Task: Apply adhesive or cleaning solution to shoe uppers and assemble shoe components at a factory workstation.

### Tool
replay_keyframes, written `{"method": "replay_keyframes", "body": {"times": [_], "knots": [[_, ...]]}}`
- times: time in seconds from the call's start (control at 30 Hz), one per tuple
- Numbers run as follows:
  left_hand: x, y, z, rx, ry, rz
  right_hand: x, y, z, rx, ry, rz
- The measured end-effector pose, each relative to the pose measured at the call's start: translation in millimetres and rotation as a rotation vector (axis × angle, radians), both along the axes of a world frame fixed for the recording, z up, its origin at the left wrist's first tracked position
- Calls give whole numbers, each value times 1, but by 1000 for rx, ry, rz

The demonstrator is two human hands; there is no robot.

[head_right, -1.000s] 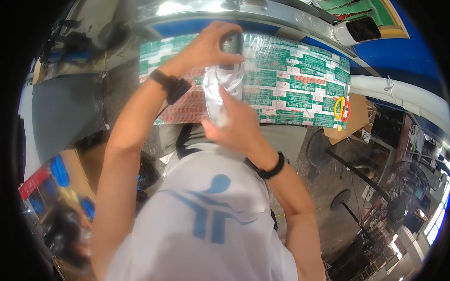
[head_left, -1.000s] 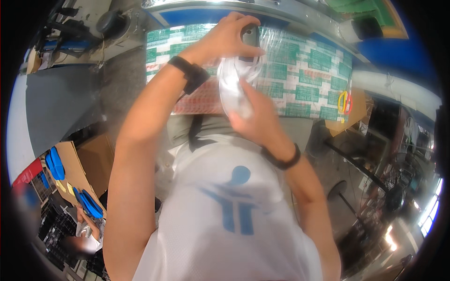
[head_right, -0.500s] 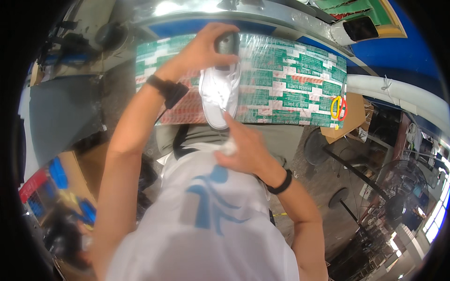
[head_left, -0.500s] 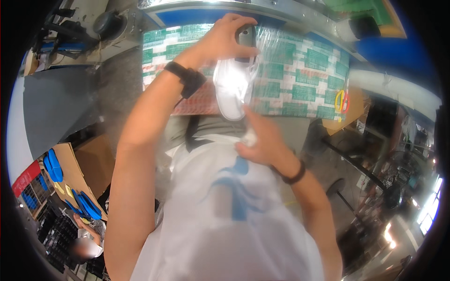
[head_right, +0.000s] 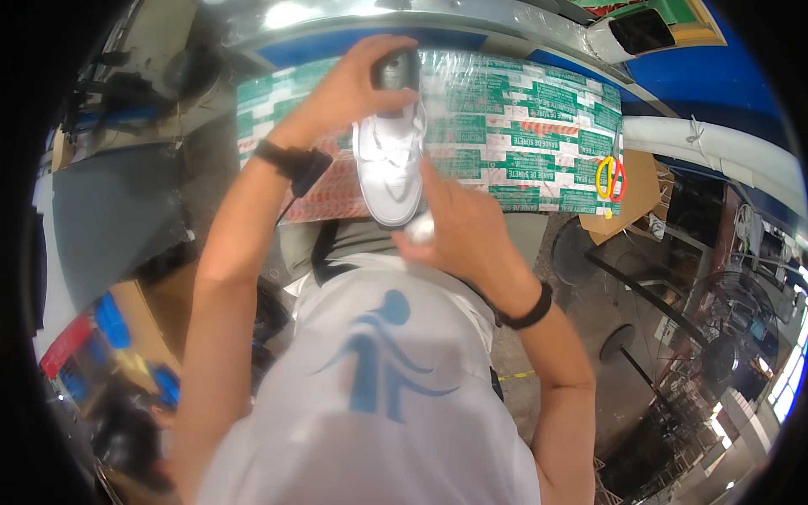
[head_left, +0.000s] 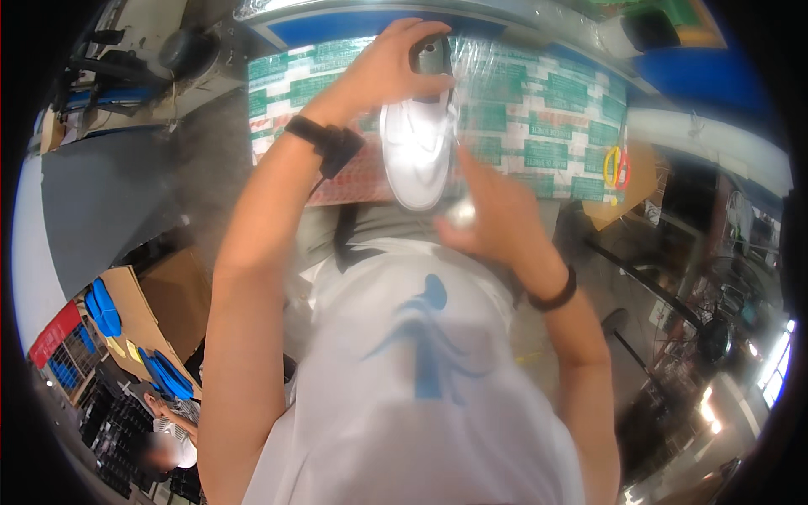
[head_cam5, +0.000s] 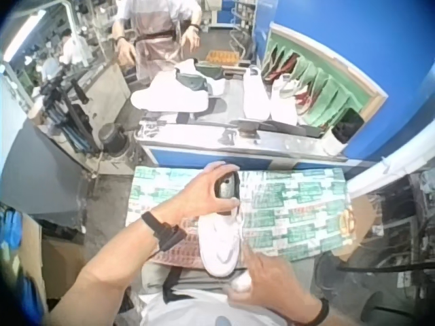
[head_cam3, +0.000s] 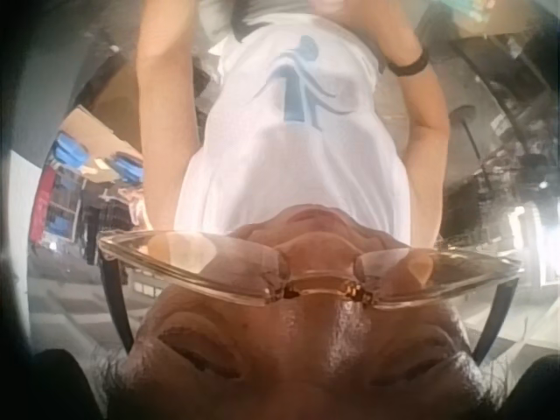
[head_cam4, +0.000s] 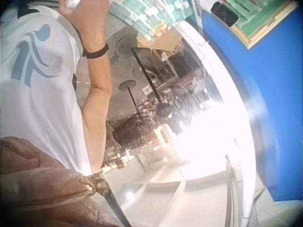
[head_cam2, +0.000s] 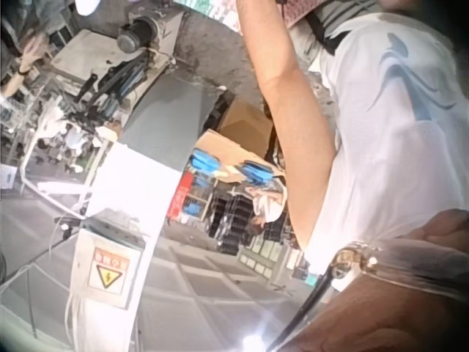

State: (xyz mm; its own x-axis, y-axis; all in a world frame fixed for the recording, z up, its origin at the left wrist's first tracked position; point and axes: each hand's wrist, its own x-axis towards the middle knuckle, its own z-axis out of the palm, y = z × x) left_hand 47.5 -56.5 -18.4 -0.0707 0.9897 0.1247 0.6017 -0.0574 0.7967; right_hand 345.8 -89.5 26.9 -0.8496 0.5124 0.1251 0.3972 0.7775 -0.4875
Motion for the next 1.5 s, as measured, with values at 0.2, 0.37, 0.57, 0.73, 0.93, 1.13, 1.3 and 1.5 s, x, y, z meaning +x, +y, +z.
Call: {"method": "replay_keyframes", "body": {"times": [0.2,0.37,0.57,0.73,0.93,1.13,1.3,1.5], "knots": [[2,5,-5,-5,-45,0,25,-38,3,-91,-8,-31],[5,7,-16,63,18,11,-11,-13,-12,-143,76,-70],[10,6,-16,56,-36,26,-24,3,-21,-100,170,-100],[3,3,-8,42,-38,14,17,-14,-11,-98,1,-86],[5,8,-13,104,8,-6,-12,-5,-7,-35,208,-49],[7,5,-7,47,-69,-12,-18,-4,-25,-35,136,-82],[3,3,-3,61,-25,-4,-15,-31,-9,-35,163,-78],[9,3,-7,82,-40,-21,-22,-22,-14,-38,210,-76]]}}
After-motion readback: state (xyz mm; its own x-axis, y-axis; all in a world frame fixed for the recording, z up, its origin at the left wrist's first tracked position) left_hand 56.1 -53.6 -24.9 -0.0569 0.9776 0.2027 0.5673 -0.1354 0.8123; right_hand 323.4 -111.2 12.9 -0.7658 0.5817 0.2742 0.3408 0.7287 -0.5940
